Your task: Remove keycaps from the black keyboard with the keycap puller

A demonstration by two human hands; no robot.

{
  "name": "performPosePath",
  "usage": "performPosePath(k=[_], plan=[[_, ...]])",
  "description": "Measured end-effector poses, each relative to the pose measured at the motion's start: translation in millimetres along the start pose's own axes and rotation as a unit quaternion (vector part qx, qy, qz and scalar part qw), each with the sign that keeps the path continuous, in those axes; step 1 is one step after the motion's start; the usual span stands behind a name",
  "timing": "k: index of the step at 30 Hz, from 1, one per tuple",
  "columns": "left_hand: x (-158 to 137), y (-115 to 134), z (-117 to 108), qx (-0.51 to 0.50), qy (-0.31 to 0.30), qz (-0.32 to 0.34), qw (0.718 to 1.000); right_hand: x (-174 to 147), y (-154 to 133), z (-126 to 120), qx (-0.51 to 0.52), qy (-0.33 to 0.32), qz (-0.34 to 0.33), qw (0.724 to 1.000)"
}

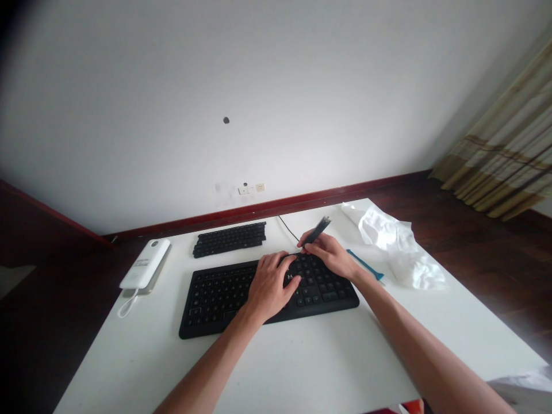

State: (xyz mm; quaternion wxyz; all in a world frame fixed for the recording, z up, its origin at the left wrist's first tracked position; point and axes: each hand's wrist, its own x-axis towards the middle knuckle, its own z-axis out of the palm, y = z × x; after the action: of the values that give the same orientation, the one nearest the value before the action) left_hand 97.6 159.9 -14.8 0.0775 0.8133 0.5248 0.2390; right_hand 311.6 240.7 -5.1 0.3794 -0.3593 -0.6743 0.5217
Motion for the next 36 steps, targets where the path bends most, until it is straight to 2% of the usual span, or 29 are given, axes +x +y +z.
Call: performPosePath(k=[10, 26, 32, 36], plan=[[0, 2, -4, 0.005, -0.009, -0.002, 1.0, -1, -9, 3, -0.022, -0.032, 0.015, 0.999], [6, 3, -7, -0.019, -0.033, -0.032, 0.999, 2, -12, 7, -0.129, -0.031, 0.054, 0.99], [7, 2, -6, -0.022, -0.029, -0.038, 0.999, -1, -3, 12, -0.145, 0.054, 0.073, 0.985], [7, 0, -5, -0.043, -0.023, -0.047, 0.998, -2, 0, 13, -0.126, 0.063, 0.083, 0.987]])
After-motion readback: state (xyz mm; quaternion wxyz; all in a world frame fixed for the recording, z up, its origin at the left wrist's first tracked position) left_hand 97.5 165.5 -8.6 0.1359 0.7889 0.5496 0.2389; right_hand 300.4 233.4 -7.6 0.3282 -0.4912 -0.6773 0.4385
